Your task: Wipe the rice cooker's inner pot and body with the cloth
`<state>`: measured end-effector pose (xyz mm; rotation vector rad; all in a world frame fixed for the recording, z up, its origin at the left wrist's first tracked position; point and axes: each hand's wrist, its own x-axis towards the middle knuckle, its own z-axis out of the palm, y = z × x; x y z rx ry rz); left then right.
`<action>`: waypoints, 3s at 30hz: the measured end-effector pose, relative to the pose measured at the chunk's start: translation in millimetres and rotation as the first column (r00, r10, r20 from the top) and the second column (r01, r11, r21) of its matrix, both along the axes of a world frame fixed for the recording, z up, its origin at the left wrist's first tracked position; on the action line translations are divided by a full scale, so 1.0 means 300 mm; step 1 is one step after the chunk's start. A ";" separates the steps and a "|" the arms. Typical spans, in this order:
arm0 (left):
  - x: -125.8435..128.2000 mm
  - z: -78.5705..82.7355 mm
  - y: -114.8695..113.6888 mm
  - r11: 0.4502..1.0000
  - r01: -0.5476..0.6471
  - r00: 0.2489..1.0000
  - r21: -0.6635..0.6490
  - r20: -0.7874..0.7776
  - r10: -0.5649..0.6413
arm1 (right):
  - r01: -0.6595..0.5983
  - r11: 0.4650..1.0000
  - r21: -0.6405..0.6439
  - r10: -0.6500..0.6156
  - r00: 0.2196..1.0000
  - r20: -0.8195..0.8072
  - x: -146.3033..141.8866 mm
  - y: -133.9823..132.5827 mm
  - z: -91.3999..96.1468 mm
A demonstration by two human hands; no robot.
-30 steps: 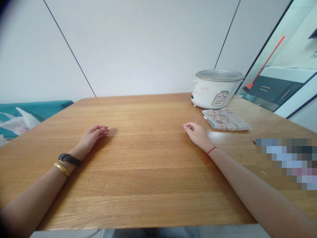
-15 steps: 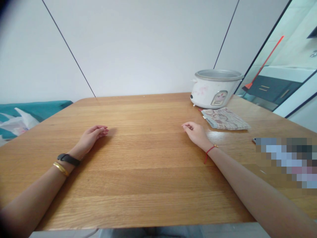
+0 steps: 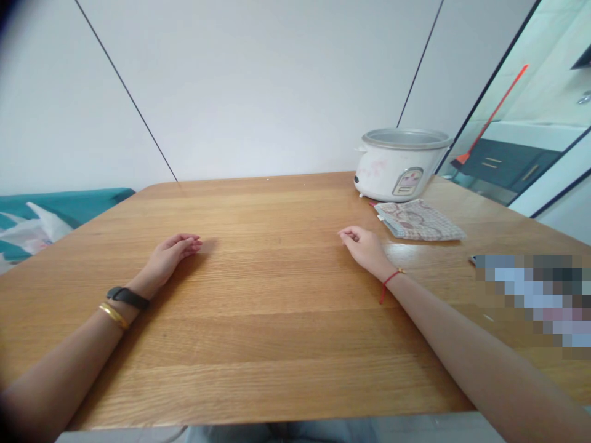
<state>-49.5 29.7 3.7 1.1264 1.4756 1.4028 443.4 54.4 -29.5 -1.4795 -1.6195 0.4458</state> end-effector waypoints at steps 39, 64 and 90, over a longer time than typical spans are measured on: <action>-0.006 -0.005 0.005 1.000 -0.001 1.000 -0.003 0.007 0.001 | 0.002 1.000 0.003 -0.002 1.000 -0.016 -0.009 -0.009 0.011; -0.007 -0.014 0.008 1.000 0.015 1.000 0.015 -0.007 -0.015 | -0.013 1.000 0.022 0.013 1.000 -0.016 0.004 0.004 -0.009; -0.009 -0.020 0.016 1.000 0.015 1.000 0.012 0.007 -0.015 | -0.009 1.000 -0.009 0.009 1.000 -0.008 -0.008 -0.005 0.006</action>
